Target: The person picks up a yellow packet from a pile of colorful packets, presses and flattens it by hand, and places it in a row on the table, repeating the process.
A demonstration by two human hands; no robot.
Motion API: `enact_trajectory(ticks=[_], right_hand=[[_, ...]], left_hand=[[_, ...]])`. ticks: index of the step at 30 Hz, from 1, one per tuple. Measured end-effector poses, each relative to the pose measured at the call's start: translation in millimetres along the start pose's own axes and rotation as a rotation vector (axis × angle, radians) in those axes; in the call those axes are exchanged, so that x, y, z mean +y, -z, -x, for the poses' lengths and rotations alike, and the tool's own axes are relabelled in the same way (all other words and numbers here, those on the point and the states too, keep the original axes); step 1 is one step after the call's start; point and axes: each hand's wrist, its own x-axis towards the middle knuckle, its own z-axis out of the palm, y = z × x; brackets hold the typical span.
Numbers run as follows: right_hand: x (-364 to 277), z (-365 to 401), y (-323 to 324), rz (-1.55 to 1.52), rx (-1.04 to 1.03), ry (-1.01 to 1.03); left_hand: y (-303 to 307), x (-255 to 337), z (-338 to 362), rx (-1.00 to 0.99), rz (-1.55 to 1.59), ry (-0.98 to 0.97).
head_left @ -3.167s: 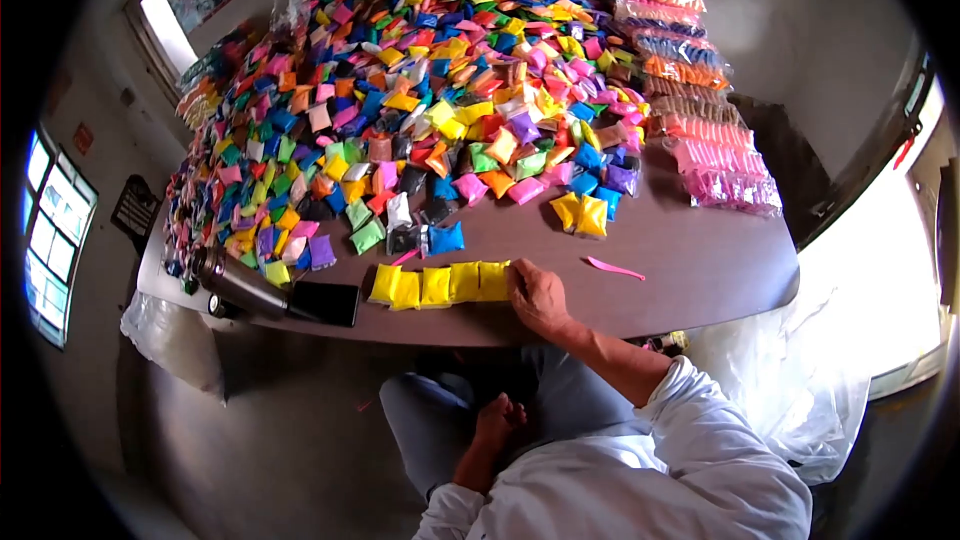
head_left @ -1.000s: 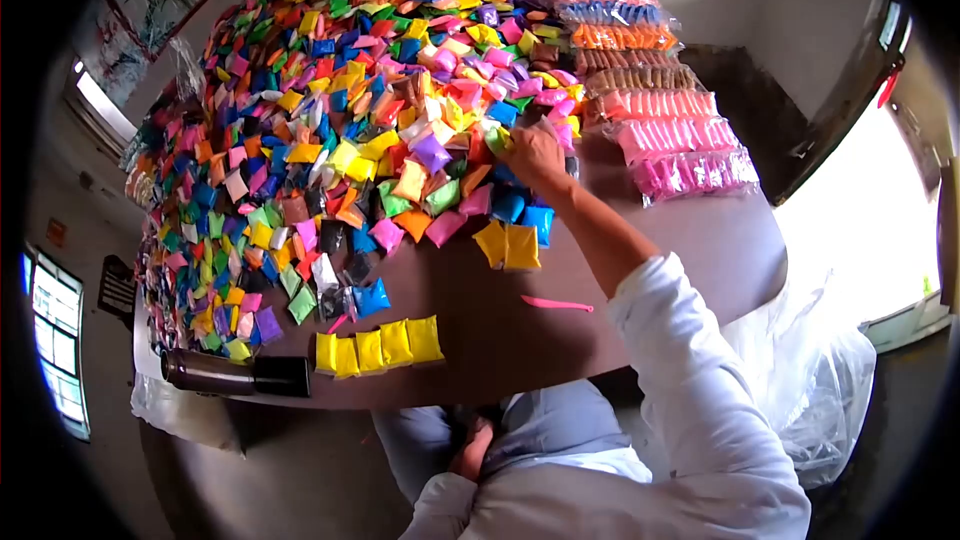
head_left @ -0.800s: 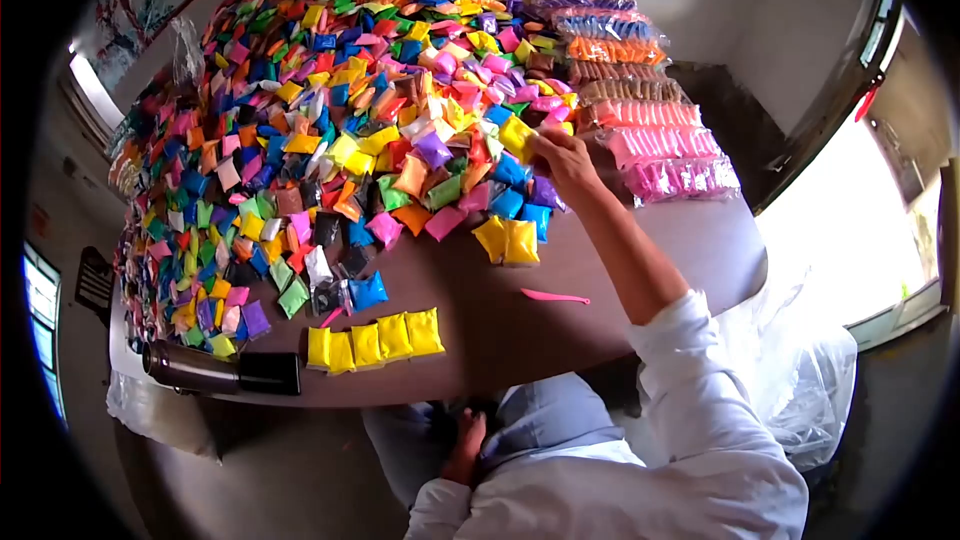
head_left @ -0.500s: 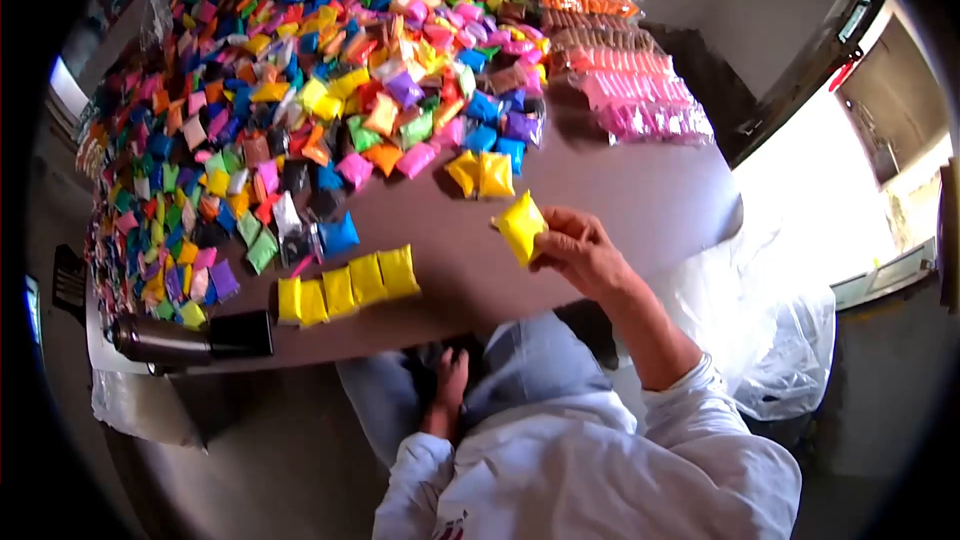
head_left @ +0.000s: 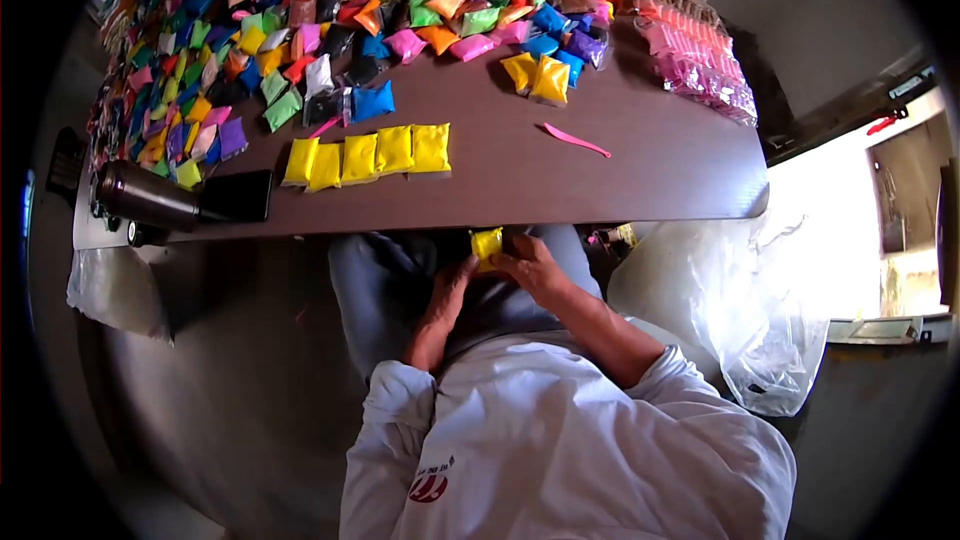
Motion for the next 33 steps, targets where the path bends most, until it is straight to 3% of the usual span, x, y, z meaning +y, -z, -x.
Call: enact_trajectory(ticks=[1, 2, 6, 8, 12, 14, 33], right_hand=[[1.5, -3.6, -1.8, -0.016, -0.011, 0.054], [6.5, -9.2, 0.3, 0.011, -0.020, -0.024], [12.6, -14.9, -2.6, -0.096, -0.045, -0.013], [3.4, -13.0, -4.2, -0.207, -0.027, -0.027], [5.8, -16.6, -5.6, -0.121, -0.001, -0.097], [12.1, -17.3, -3.6, -0.025, -0.049, 0.010], [19.7, 0.4, -0.6, -0.026, -0.085, 0.038]], left_hand=[[-0.1, 1.0, -0.4, -0.018, 0.008, 0.000], [1.0, 2.8, -3.5, -0.072, -0.114, -0.026], [-2.9, 7.1, 1.1, -0.030, -0.032, -0.128], [-3.4, 11.7, 4.0, 0.007, -0.205, -0.160], [-1.3, 2.9, 3.2, -0.077, -0.185, -0.190], [-3.4, 3.3, 6.8, -0.072, -0.209, -0.219], [-13.2, 17.2, 31.6, -0.085, -0.404, -0.235]])
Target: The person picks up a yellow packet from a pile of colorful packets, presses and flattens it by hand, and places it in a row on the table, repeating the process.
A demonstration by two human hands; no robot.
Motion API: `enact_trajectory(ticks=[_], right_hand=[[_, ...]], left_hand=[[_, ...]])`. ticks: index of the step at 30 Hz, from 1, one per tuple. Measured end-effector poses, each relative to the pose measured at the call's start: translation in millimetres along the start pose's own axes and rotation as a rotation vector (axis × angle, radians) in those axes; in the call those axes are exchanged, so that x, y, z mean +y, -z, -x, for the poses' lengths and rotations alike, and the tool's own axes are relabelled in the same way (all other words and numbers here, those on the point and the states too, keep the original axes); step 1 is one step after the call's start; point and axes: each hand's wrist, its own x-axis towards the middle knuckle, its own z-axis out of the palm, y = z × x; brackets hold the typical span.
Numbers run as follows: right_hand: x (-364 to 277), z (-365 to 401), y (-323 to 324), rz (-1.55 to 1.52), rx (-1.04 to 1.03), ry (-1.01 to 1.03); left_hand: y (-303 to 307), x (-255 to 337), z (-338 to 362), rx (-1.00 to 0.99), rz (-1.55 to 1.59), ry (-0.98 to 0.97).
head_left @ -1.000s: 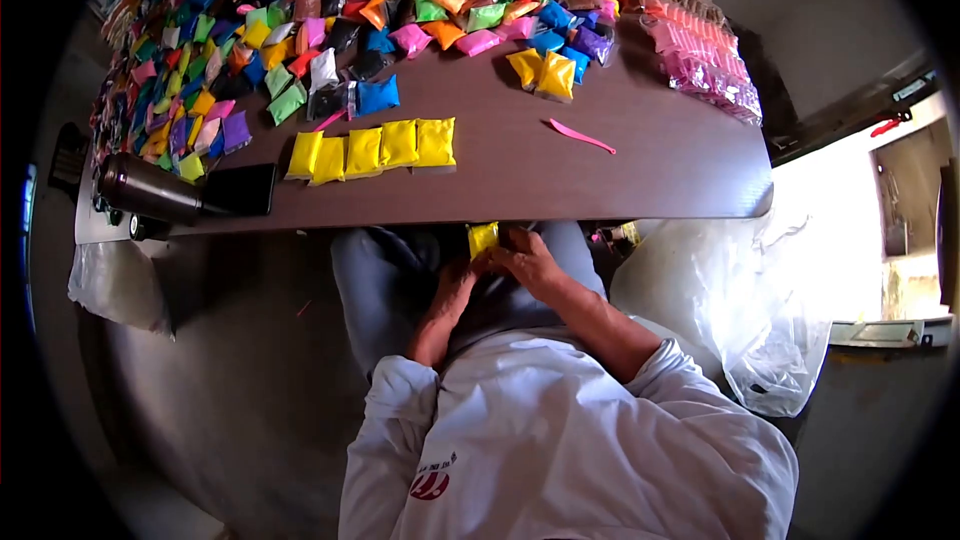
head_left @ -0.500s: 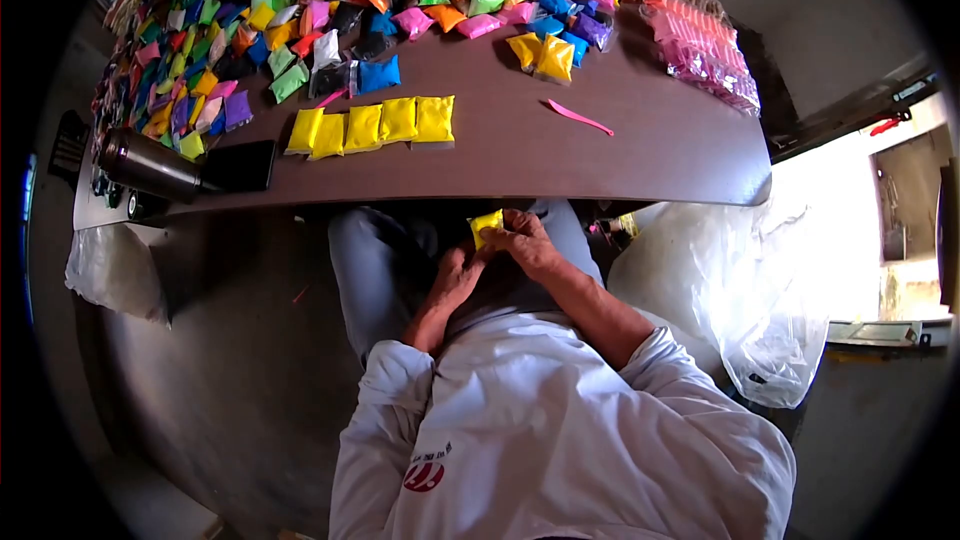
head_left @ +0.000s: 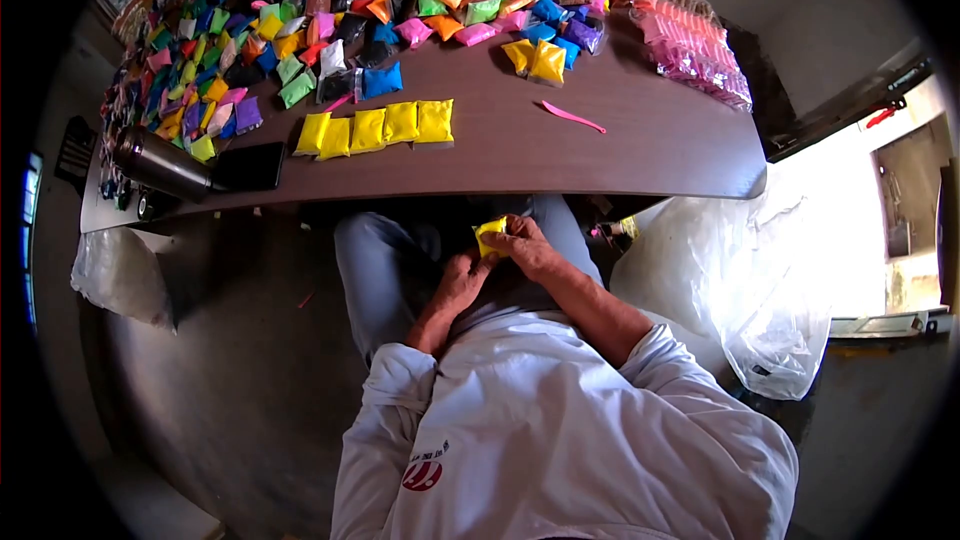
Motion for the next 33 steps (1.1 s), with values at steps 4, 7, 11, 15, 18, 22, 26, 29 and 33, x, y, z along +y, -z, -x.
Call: enact_trajectory(ticks=[4, 7, 11, 15, 18, 22, 26, 29, 33], right_hand=[[3.2, -3.0, 1.3, -0.044, 0.006, -0.004], [5.9, -7.1, 1.7, -0.071, 0.022, -0.019], [8.7, -9.6, 2.5, -0.075, 0.047, -0.033], [9.9, -9.0, 4.6, -0.078, 0.044, -0.012], [17.7, -10.5, 7.7, -0.181, -0.017, 0.017], [15.1, -12.1, 3.7, -0.167, 0.035, -0.005], [13.7, -13.0, 1.9, -0.124, 0.067, -0.042], [15.7, -12.1, 4.2, -0.129, 0.020, -0.028], [13.5, -11.3, 2.6, -0.121, 0.051, -0.042]], left_hand=[[-2.4, -7.0, -2.5, 0.033, -0.023, -0.028], [-1.0, -7.2, -2.0, 0.045, -0.012, -0.006], [2.2, -2.9, -1.4, 0.026, 0.000, 0.067], [3.5, 7.9, 0.7, 0.025, -0.016, 0.093], [0.4, -5.9, -3.0, -0.004, -0.058, 0.043], [0.4, -13.2, -4.5, -0.014, -0.064, 0.061], [0.4, -8.8, -3.1, 0.005, -0.083, 0.088], [-1.5, -19.0, -6.0, -0.057, -0.070, 0.028], [-2.1, -17.2, -5.9, -0.067, -0.059, 0.047]])
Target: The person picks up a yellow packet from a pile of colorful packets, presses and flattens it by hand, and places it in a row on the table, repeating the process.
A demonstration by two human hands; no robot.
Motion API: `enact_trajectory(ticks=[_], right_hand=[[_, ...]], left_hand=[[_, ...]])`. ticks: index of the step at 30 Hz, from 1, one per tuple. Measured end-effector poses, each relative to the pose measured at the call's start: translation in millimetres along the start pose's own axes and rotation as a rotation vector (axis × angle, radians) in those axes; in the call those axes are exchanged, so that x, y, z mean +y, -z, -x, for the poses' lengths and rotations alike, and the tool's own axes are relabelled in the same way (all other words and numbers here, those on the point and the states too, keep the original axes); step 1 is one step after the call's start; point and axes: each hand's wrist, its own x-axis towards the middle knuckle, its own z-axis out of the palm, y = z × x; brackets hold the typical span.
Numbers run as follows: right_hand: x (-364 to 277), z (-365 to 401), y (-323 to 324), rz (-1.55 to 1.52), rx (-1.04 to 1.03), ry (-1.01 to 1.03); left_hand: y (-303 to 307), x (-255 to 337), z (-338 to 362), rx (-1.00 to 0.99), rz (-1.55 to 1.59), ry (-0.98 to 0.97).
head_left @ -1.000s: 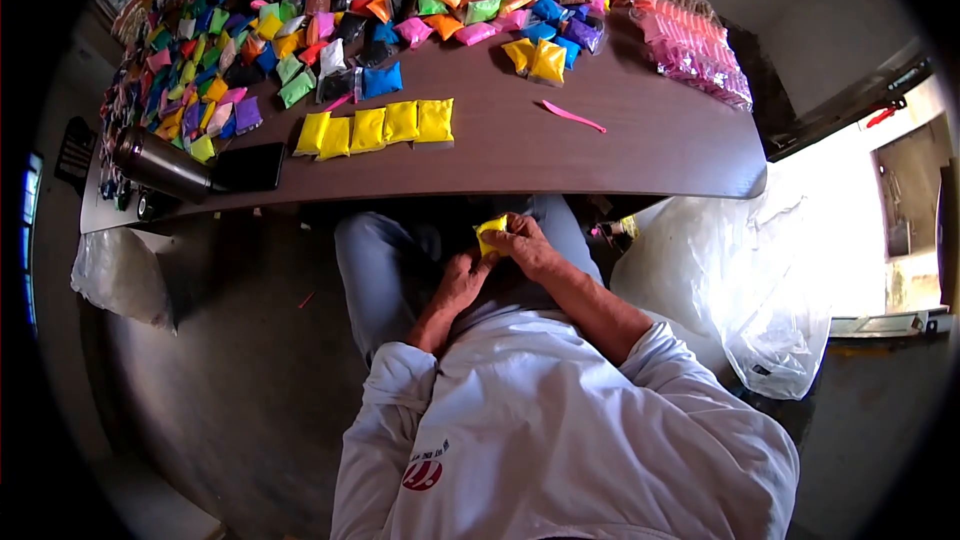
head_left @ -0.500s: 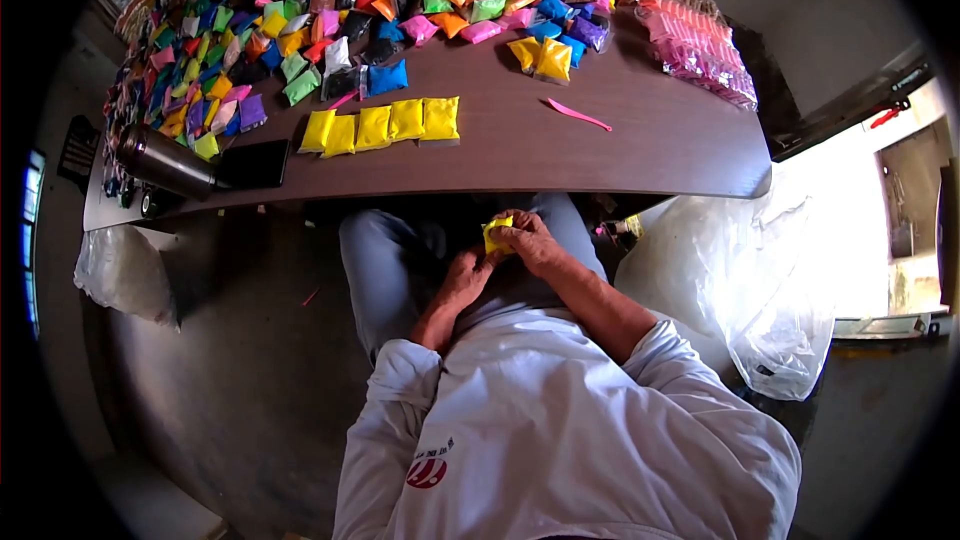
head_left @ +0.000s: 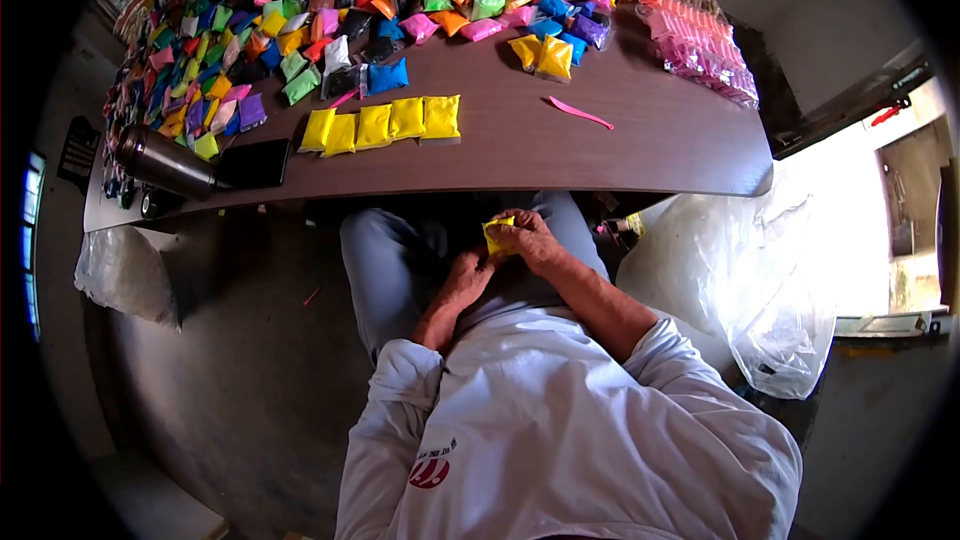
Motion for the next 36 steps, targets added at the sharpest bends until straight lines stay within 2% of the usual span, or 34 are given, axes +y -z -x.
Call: enact_trajectory(ticks=[6, 8, 11, 15, 20, 24, 27, 30, 33, 35, 36], right_hand=[[-1.2, -1.8, 5.9, -0.067, -0.057, -0.004], [-7.6, 1.9, 5.8, 0.158, 0.002, -0.037], [-16.7, 8.1, -1.2, 0.234, -0.028, -0.020], [-5.6, 2.6, 4.9, 0.159, -0.032, -0.023], [-19.4, 8.3, 0.5, 0.290, -0.043, -0.039], [-5.5, 4.3, 4.2, 0.281, -0.066, 0.001], [-6.7, 6.4, 4.2, 0.253, -0.072, -0.001], [-7.5, 7.2, 2.4, 0.161, -0.048, 0.025], [4.1, -3.8, 15.4, 0.100, -0.068, -0.085], [4.8, -7.2, 16.4, -0.235, -0.054, -0.116], [6.0, -7.0, 17.8, -0.236, -0.054, -0.115]], left_hand=[[1.1, 0.9, 1.3, 0.095, 0.049, 0.021], [3.1, 1.3, 1.5, 0.074, 0.021, -0.002], [3.2, 4.9, 2.6, 0.063, -0.015, 0.016], [2.5, 2.4, 2.4, 0.044, 0.048, -0.004], [2.5, -3.5, 0.4, 0.060, 0.019, 0.007], [2.5, -0.8, 1.4, 0.089, 0.046, 0.014], [5.6, 7.2, 4.7, 0.051, 0.030, 0.031], [4.8, 2.7, 4.0, 0.107, 0.081, 0.035], [8.7, 8.2, 5.2, 0.084, 0.127, 0.042], [9.0, 1.7, 2.3, 0.048, 0.230, 0.141], [8.9, -2.2, 2.4, 0.048, 0.228, 0.141]])
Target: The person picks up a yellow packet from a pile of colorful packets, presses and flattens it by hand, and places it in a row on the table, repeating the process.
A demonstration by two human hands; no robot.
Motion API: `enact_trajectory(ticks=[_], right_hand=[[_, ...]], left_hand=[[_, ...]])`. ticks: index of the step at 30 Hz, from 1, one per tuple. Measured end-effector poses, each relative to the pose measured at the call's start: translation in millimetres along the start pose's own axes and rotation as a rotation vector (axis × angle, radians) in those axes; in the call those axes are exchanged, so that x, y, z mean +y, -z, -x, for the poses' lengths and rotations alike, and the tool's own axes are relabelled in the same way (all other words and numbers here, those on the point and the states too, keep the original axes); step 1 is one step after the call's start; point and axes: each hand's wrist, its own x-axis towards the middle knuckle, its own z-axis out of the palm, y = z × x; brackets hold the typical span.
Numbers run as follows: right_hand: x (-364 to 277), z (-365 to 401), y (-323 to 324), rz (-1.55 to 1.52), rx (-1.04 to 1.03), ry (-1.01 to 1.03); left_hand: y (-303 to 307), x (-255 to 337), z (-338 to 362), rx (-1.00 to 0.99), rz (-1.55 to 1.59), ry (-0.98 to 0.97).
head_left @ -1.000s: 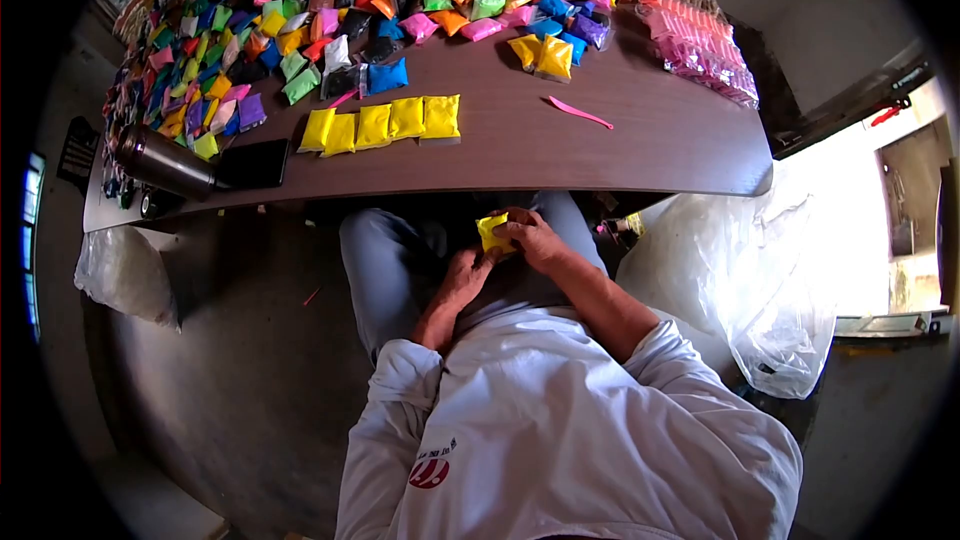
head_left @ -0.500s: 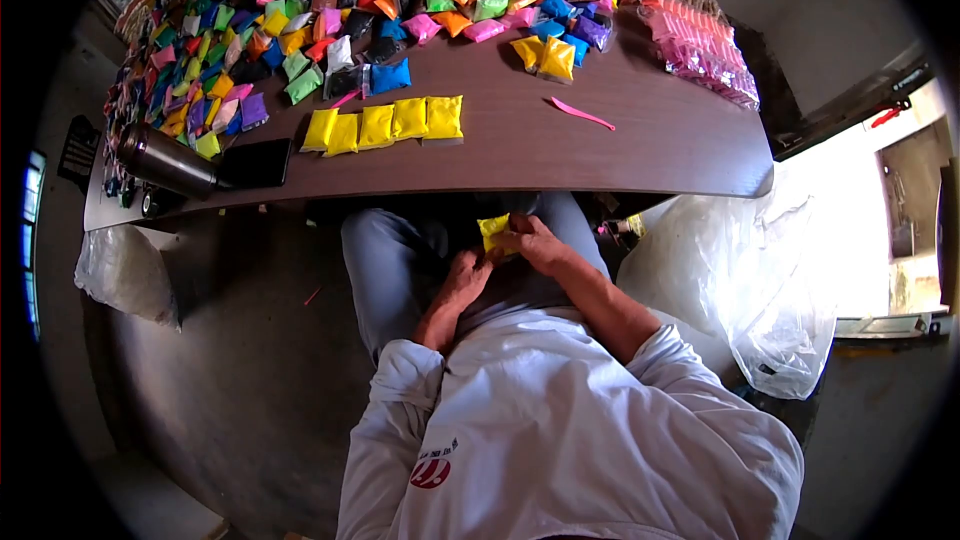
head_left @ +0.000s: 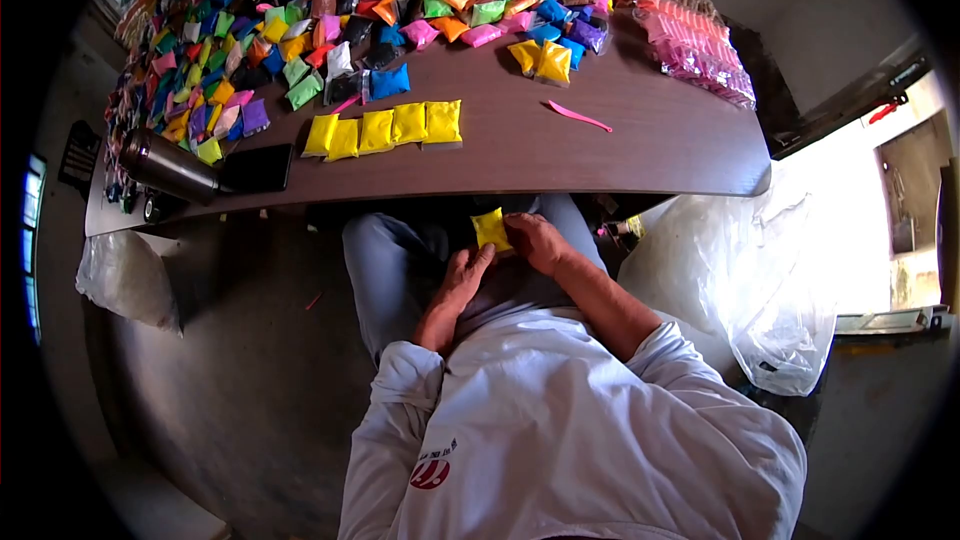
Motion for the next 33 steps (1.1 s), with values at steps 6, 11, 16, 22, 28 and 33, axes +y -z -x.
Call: enact_trajectory(ticks=[6, 11, 16, 22, 28, 33], right_hand=[[-6.7, 8.7, -16.8, 0.242, 0.029, 0.045], [-4.9, 11.6, -19.2, 0.441, 0.134, 0.163], [-6.9, 12.0, -22.7, 0.432, 0.087, 0.161], [-4.5, 9.6, -17.7, 0.534, 0.014, 0.138], [-2.1, 6.7, -23.0, 0.391, 0.069, 0.152], [1.9, 3.8, -17.9, 0.405, 0.040, 0.112]], left_hand=[[1.4, 5.7, 1.6, -0.039, -0.006, 0.015], [0.3, 2.6, 0.2, -0.096, -0.057, -0.061], [-0.6, -9.4, -4.9, -0.055, -0.058, -0.070], [-2.6, 13.6, 5.4, -0.088, -0.189, 0.047], [-2.5, -2.0, -1.1, -0.088, -0.124, 0.029], [-3.3, 16.6, 6.0, -0.054, -0.187, 0.019]])
